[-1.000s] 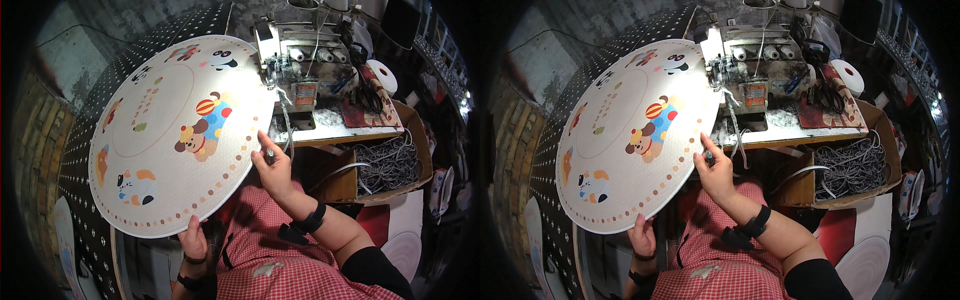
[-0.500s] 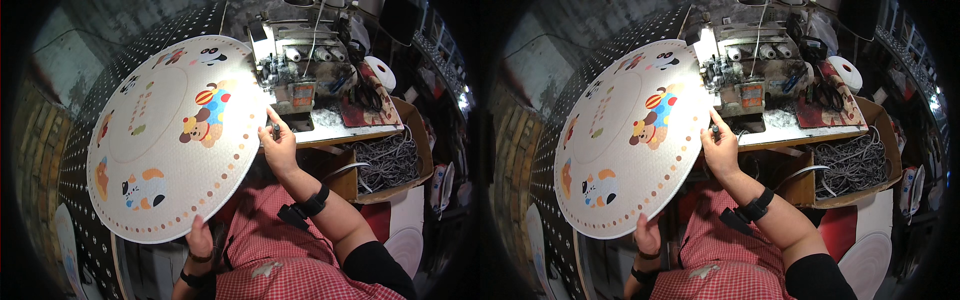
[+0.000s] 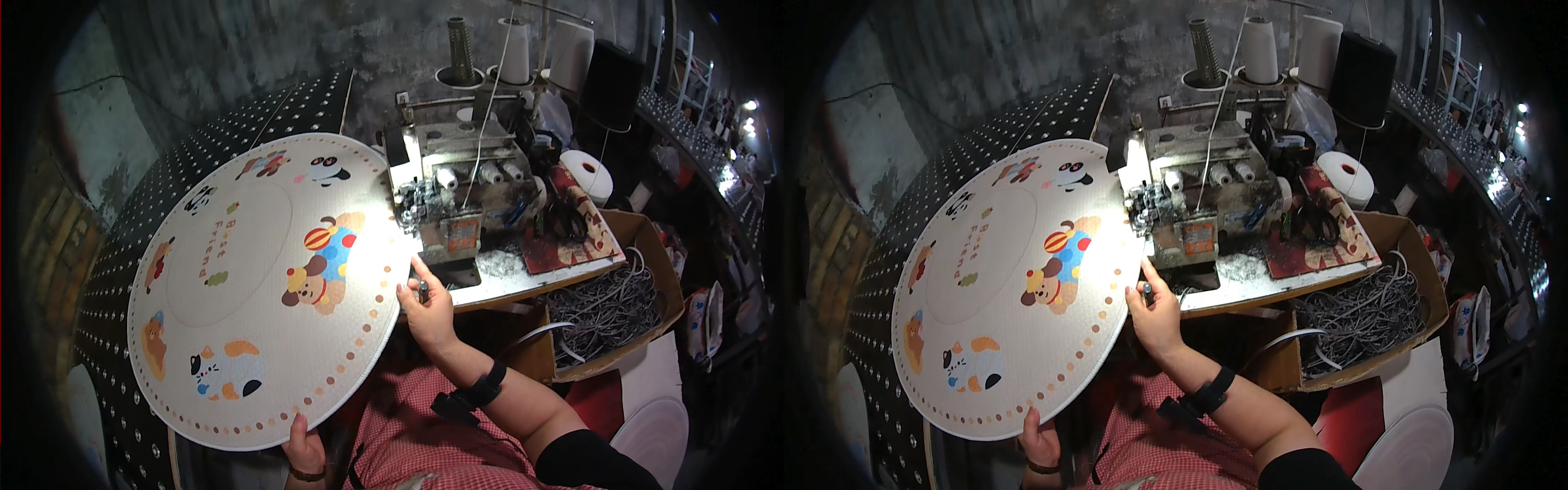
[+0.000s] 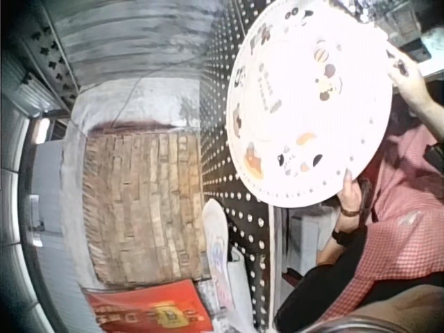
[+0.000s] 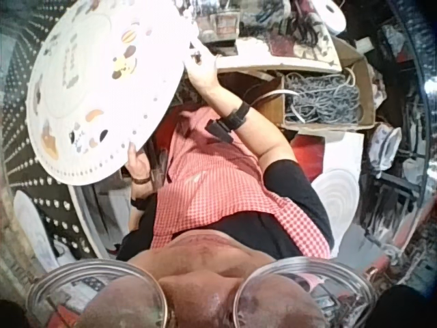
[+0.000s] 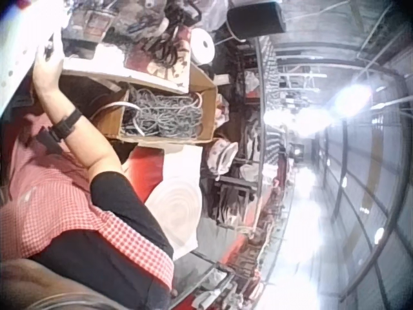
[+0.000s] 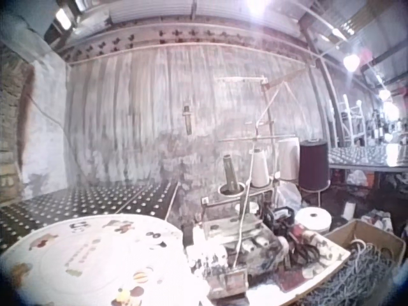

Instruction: Sewing the edge of a circular decorative mat using an industrial overlock machine, then cleaning the machine and handling thread spools.

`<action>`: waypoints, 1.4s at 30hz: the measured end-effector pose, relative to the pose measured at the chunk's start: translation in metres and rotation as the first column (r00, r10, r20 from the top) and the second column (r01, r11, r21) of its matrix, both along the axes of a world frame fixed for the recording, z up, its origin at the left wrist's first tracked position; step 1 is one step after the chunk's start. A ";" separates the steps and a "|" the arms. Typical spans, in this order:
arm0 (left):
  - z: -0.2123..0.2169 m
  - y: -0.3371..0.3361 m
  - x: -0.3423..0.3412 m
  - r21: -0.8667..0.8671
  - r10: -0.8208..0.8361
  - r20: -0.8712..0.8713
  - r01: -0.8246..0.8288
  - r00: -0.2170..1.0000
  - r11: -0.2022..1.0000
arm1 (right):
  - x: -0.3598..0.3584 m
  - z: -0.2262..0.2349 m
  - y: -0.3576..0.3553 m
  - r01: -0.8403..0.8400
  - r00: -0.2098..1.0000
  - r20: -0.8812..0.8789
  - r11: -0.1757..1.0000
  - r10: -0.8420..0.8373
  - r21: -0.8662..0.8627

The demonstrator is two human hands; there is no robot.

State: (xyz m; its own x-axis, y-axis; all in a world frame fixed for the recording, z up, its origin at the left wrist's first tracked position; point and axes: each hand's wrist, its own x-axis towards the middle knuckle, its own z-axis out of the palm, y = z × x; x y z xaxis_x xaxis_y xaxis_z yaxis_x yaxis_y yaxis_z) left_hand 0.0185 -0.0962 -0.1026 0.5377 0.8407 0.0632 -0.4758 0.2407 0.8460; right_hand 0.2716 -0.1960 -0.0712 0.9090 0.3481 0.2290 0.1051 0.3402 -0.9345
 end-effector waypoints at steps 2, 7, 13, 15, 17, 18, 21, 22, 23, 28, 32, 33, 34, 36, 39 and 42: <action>0.000 -0.001 0.001 0.009 -0.005 0.002 0.005 1.000 1.000 | 0.000 -0.001 0.001 0.015 1.000 0.010 1.000 -0.015 -0.021; 0.003 -0.003 -0.002 0.031 0.025 -0.070 -0.023 0.997 0.999 | -0.003 0.001 0.002 0.007 0.999 -0.041 0.999 -0.008 -0.032; 0.015 -0.005 0.007 0.037 -0.023 -0.099 0.026 0.995 0.999 | 0.000 0.018 0.004 -0.001 0.997 -0.072 0.999 0.005 0.051; 0.019 -0.006 0.012 0.066 0.019 -0.132 -0.011 0.991 0.998 | 0.003 0.018 0.005 -0.008 0.996 -0.086 0.998 0.013 0.064; 0.019 -0.003 0.013 0.087 0.012 -0.141 0.001 0.990 0.996 | 0.006 0.014 0.006 -0.016 0.995 -0.100 0.998 0.022 0.059; 0.020 -0.002 0.014 0.084 0.013 -0.149 0.000 0.989 0.996 | 0.008 0.010 0.007 -0.025 0.994 -0.101 0.997 0.033 0.076; 0.025 0.002 0.015 0.080 0.056 -0.161 -0.043 0.985 0.996 | 0.009 0.008 0.010 -0.055 0.989 -0.129 0.993 0.069 0.105; 0.029 0.003 0.016 0.082 0.073 -0.162 -0.060 0.984 0.995 | 0.008 0.011 0.011 -0.081 0.984 -0.149 0.990 0.098 0.118; 0.032 0.004 0.017 0.084 0.090 -0.161 -0.077 0.983 0.994 | 0.008 0.017 0.011 -0.120 0.977 -0.162 0.986 0.138 0.113; 0.035 0.029 0.018 0.076 0.126 -0.144 -0.116 0.981 0.990 | 0.018 0.010 0.028 -0.150 0.971 -0.178 0.986 0.162 0.079; 0.038 0.038 0.014 0.103 0.093 -0.147 -0.079 0.985 0.992 | 0.016 0.013 0.030 -0.168 0.973 -0.156 0.985 0.171 0.029; 0.039 0.039 0.015 0.109 0.102 -0.135 -0.087 0.986 0.990 | 0.016 0.014 0.030 -0.168 0.974 -0.152 0.986 0.168 0.013; 0.040 0.040 0.016 0.116 0.109 -0.121 -0.095 0.987 0.989 | 0.016 0.015 0.031 -0.169 0.974 -0.152 0.986 0.169 0.012; 0.040 0.044 0.016 0.109 0.128 -0.116 -0.116 0.985 0.987 | 0.015 0.016 0.033 -0.196 0.958 -0.198 0.978 0.206 0.071; 0.041 0.051 0.014 0.097 0.150 -0.104 -0.140 0.983 0.985 | 0.012 0.021 0.035 -0.216 0.951 -0.206 0.971 0.232 0.098; 0.045 0.057 0.011 0.070 0.130 -0.086 -0.124 0.988 0.990 | 0.013 0.017 0.037 -0.245 0.944 -0.191 0.960 0.268 0.134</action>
State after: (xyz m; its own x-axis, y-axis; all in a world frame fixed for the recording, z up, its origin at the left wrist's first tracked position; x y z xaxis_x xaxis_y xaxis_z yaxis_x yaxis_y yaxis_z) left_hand 0.0297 -0.0396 -0.0575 0.4328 0.8983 0.0753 -0.4200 0.1270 0.8986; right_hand 0.2847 -0.1593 -0.0543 0.8234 0.5594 0.0951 -0.1893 0.4288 -0.8833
